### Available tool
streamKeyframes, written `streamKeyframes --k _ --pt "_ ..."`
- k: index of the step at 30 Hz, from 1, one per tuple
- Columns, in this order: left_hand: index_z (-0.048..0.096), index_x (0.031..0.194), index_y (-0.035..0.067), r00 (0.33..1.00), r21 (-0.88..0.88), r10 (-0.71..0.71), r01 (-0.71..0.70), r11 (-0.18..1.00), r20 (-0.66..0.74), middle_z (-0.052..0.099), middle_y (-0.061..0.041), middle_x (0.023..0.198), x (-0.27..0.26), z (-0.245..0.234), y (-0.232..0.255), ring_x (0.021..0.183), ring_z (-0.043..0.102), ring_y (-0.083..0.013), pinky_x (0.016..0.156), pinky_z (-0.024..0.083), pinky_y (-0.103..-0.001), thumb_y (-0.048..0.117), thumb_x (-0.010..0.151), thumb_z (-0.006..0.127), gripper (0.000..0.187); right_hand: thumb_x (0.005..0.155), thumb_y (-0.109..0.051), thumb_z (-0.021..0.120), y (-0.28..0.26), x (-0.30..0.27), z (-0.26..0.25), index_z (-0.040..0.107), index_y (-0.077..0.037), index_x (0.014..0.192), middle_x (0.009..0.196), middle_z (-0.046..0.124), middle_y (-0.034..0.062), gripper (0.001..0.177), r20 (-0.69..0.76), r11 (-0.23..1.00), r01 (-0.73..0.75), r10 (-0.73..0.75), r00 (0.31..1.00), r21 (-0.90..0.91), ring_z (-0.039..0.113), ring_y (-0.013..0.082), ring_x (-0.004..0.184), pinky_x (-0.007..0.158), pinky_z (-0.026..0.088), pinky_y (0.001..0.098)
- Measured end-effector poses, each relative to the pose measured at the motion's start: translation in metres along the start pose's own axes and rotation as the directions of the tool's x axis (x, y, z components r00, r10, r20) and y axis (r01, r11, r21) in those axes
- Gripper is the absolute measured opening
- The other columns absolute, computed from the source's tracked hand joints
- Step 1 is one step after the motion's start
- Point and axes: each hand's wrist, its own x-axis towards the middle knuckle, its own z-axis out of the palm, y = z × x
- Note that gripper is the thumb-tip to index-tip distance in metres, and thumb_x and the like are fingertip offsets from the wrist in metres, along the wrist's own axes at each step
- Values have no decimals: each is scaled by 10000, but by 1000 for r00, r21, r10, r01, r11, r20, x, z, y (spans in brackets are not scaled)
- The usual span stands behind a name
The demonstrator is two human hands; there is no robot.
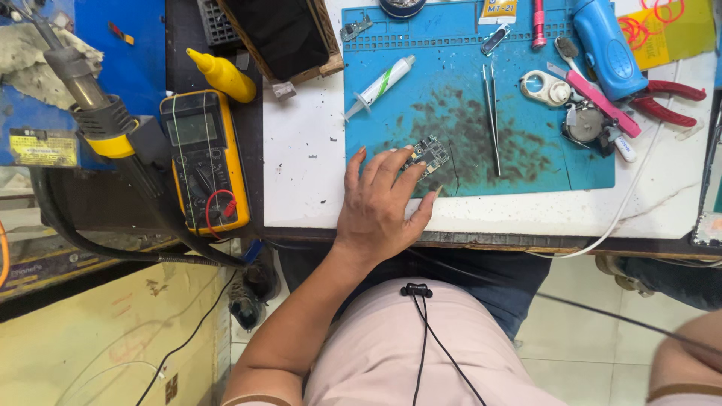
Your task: The person uses a soldering iron to apply heat to specific points on a small circuit board. They hold the board steady with their left hand while manipulating the soldering iron with their right hand, focusing on different components throughout the clip.
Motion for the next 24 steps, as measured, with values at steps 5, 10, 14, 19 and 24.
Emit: streamKeyframes --k 5,10,14,19,24 --pt "670 1203 73 1000 17 -5 5 1000 14 582 -110 1336 -1 1 0 1274 532 -257 1194 302 -556 348 912 743 406 1012 -41 670 -18 14 -12 656 12 1172 985 715 117 169 34 981 -40 47 998 -190 683 147 840 810 567 292" --pt "670 1208 75 1000 29 -13 12 1000 22 588 -103 1331 -1 0 0 1282 538 -251 1208 301 -553 340 926 733 391 1031 -42 661 29 -13 30 654 15 1181 1005 721 126 161 120 890 -121 192 974 -439 702 155 858 822 582 302" --pt "685 1178 85 1000 36 -7 6 999 28 591 -103 1324 0 -1 1 1275 539 -253 1204 297 -557 330 927 730 354 1011 -39 681 81 -42 73 655 16 1193 1011 738 110 192 113 812 -73 169 979 -579 695 126 866 809 569 265" --pt "717 1161 107 1000 47 7 -7 999 7 598 -99 1324 1 -1 2 1271 545 -251 1207 293 -553 307 942 721 296 964 -9 761 99 -54 87 674 35 1119 960 718 78 183 170 657 90 59 984 -748 648 55 830 744 527 202" --pt "729 1128 133 1000 47 7 -8 999 10 609 -93 1323 1 -2 2 1267 563 -248 1209 286 -552 290 942 720 243 959 -22 774 100 -54 88 676 37 1060 900 720 64 153 224 595 174 11 974 -785 643 45 769 686 517 198"
